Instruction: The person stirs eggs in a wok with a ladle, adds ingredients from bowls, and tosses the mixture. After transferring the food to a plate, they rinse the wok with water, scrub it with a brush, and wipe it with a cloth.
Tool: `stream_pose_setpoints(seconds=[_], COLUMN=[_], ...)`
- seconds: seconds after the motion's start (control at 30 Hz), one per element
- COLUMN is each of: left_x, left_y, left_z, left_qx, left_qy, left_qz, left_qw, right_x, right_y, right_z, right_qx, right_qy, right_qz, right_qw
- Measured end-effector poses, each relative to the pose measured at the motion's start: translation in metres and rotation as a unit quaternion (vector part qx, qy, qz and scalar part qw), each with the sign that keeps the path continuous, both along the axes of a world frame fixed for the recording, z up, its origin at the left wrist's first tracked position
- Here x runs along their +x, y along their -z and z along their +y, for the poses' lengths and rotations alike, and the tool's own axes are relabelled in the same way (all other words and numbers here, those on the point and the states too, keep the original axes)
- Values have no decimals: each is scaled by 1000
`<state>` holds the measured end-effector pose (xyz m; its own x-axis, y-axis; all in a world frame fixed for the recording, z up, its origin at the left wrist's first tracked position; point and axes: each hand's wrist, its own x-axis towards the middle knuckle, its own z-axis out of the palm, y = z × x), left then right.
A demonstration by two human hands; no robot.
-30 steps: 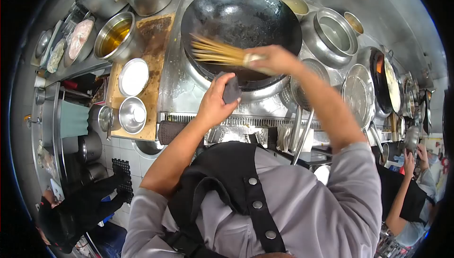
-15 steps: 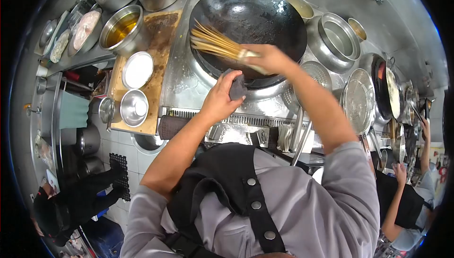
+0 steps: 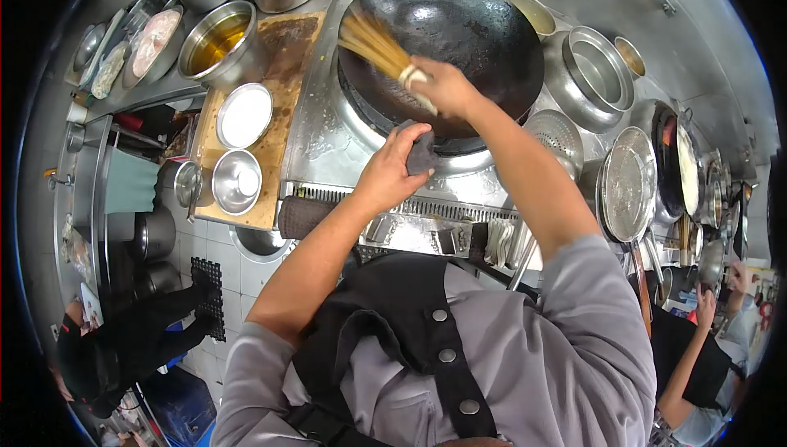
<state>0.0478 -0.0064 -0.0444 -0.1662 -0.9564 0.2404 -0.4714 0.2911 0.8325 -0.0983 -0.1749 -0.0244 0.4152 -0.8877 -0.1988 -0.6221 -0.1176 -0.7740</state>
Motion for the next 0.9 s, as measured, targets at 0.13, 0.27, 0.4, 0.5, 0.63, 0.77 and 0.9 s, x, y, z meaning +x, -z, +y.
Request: stream_pose_setpoints(seconds=[0.13,0.27,0.4,0.5,0.63,0.77,0.9], left_x=[2,-1,-1,-2,-2,-2,-3], left_y=[-2,1,1,-1,2,1,4], left_z=[1,-1,-1,-2,-4,-4,-3], left_qx=[-3,-16,4,-2,14,22,12], left_qy=[11,7,1,5,14,3,-2], left_qz=[2,-23,-3,-33,-9,12,17], left_qw=[1000,1000,1000,999,1000,1000,1000], right_x=[-101,-168,-94,-22,-32,-139,-124], right_y=[-31,-74,-50,-10,-20,-34,-40], right_z=[-1,-78,-79,-39,-4,-69,-82], right_qx=[-100,-256,-181,-78,-12,-196,-309], right_qy=[-121,145,169,32,-45,91,286], right_qz=[208,391,224,153,60,369,192], right_qw=[965,872,943,985,997,904,887])
